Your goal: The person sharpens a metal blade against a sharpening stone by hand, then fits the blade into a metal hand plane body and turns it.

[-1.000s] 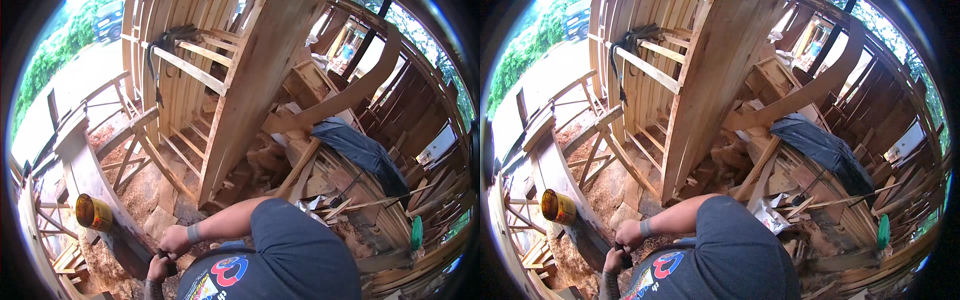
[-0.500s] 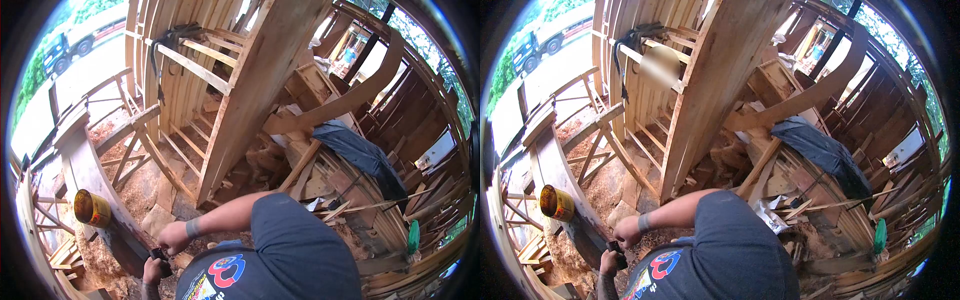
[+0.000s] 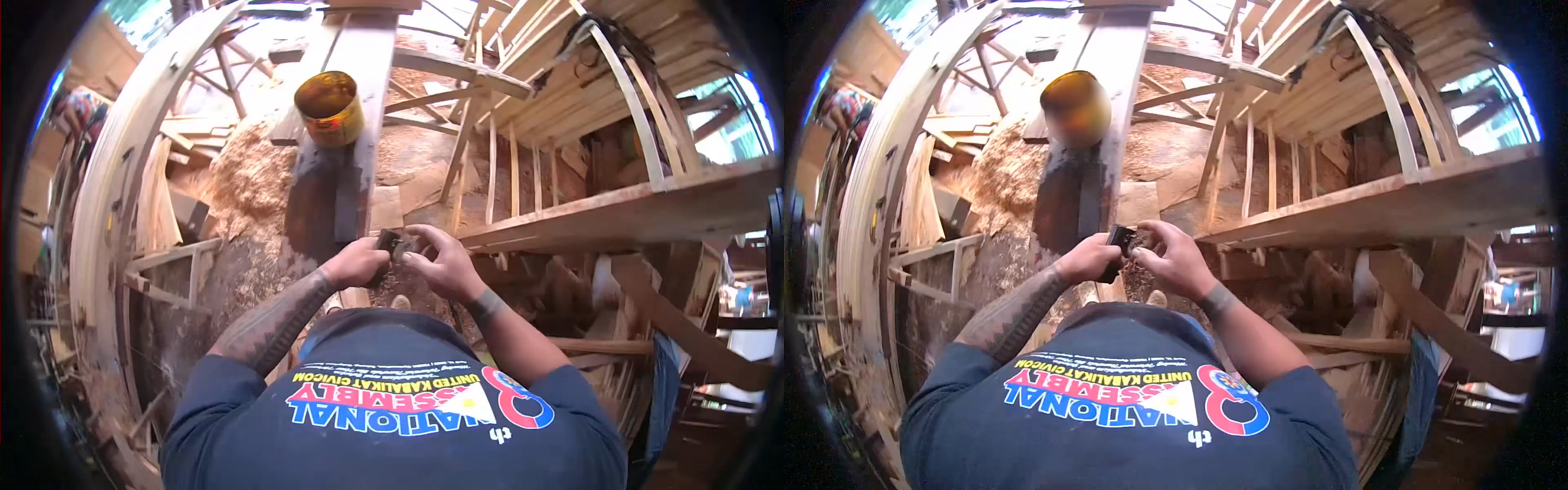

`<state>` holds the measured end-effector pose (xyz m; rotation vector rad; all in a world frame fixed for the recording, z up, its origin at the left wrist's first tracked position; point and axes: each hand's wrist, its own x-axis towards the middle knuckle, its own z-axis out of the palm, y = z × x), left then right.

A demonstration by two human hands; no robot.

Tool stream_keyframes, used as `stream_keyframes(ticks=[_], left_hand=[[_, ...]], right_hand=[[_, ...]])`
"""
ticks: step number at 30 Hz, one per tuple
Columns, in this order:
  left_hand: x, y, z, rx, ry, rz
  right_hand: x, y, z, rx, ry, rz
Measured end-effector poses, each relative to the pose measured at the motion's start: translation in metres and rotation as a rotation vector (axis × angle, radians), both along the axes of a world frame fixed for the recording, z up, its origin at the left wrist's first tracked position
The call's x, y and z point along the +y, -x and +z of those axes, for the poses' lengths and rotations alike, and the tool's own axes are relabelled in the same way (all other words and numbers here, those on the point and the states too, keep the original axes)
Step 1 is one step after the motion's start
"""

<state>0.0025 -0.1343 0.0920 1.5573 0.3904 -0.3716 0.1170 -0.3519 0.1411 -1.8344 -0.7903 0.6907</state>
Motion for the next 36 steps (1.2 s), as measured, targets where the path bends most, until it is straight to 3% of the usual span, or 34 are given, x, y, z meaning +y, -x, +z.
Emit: stream_keyframes(ticks=[5, 10, 13, 16, 19, 22, 25, 29, 32, 33, 36], left_hand=[[-0.004, -0.003, 0.011, 0.052, 0.023, 0.062], [-0.005, -0.002, 0.011, 0.003, -0.028, 0.112], [-0.001, -0.001, 0.010, -0.044, -0.060, 0.074], [-0.002, -0.002, 0.024, 0.054, 0.025, 0.089], [-0.003, -0.001, 0.011, 0.004, 0.129, 0.107], [-0.012, 0.003, 0.010, -0.025, 0.305, 0.180], [-0.012, 0.006, 0.007, -0.115, 0.277, 0.118], [-0.022, 0.009, 0.031, -0.142, 0.383, 0.217], [-0.036, 0.011, 0.066, -0.139, 0.615, 0.380], [-0.027, 0.013, 0.058, -0.135, 0.598, 0.316], [-0.022, 0.014, 0.047, 0.002, 0.899, 0.442]], right_hand=[[0.002, 0.020, 0.011, -0.038, -0.007, 0.024], [0.008, 0.012, 0.000, 0.207, 0.018, 0.034], [0.004, 0.020, 0.006, 0.458, -0.367, 0.046], [0.007, 0.015, 0.010, 0.200, -0.127, 0.003], [0.007, 0.009, 0.011, -0.494, -0.064, 0.168], [0.009, 0.016, 0.017, -0.550, -0.060, 0.235], [0.013, 0.019, 0.007, -0.568, -0.068, 0.223], [0.017, 0.022, 0.010, -0.571, -0.164, 0.185], [0.019, 0.015, 0.009, -0.575, -0.250, 0.210], [0.018, 0.012, 0.011, -0.540, -0.272, 0.211], [0.018, 0.008, 0.016, -0.411, -0.372, 0.219]])
